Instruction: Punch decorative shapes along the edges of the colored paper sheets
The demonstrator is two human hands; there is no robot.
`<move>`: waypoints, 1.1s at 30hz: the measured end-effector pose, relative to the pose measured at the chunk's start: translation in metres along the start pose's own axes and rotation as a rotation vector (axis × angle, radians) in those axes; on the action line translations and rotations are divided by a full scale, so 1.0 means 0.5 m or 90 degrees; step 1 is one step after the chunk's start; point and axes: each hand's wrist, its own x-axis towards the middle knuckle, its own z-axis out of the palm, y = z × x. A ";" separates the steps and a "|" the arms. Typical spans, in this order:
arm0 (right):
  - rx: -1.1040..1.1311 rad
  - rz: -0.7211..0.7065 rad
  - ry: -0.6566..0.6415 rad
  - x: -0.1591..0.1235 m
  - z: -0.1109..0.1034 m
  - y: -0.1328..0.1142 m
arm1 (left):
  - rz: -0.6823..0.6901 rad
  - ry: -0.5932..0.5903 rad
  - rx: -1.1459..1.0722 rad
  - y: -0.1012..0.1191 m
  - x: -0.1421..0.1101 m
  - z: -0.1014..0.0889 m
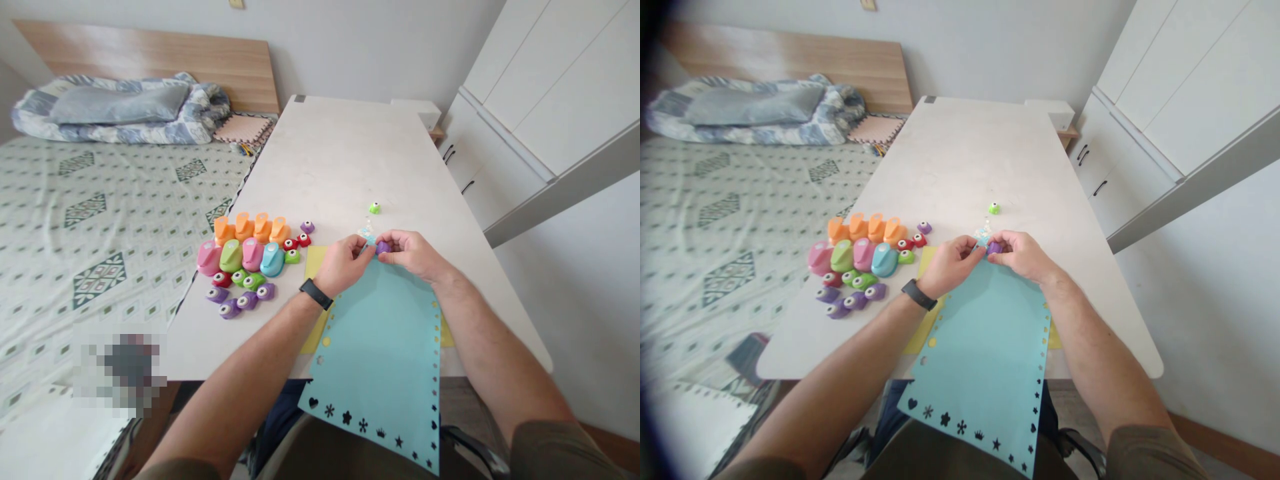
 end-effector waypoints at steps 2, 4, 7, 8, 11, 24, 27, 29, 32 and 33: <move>0.003 -0.006 0.000 0.000 0.000 0.000 | -0.001 -0.006 0.029 0.007 -0.001 -0.003; 0.009 -0.009 -0.005 0.001 0.000 0.002 | 0.010 -0.012 0.070 0.013 -0.003 -0.007; 0.024 -0.005 -0.018 0.002 0.000 0.005 | 0.032 -0.029 0.113 0.018 -0.004 -0.012; 0.025 -0.006 -0.021 0.002 0.000 0.006 | 0.035 -0.038 0.121 0.018 -0.005 -0.013; 0.011 -0.014 -0.027 0.000 0.001 0.007 | 0.033 -0.057 0.136 0.018 -0.005 -0.014; -0.054 -0.036 -0.032 -0.006 0.007 -0.002 | 0.026 -0.089 0.151 0.018 -0.006 -0.013; -0.062 -0.035 -0.029 -0.007 0.009 -0.003 | 0.028 -0.087 0.150 0.014 -0.006 -0.013; -0.066 -0.038 -0.029 -0.007 0.010 -0.001 | 0.033 -0.087 0.148 0.012 -0.006 -0.013; -0.076 -0.044 -0.028 -0.005 0.009 0.005 | 0.033 -0.089 0.148 0.010 -0.007 -0.013; -0.080 -0.045 -0.028 -0.004 0.009 0.007 | 0.033 -0.091 0.148 0.010 -0.007 -0.013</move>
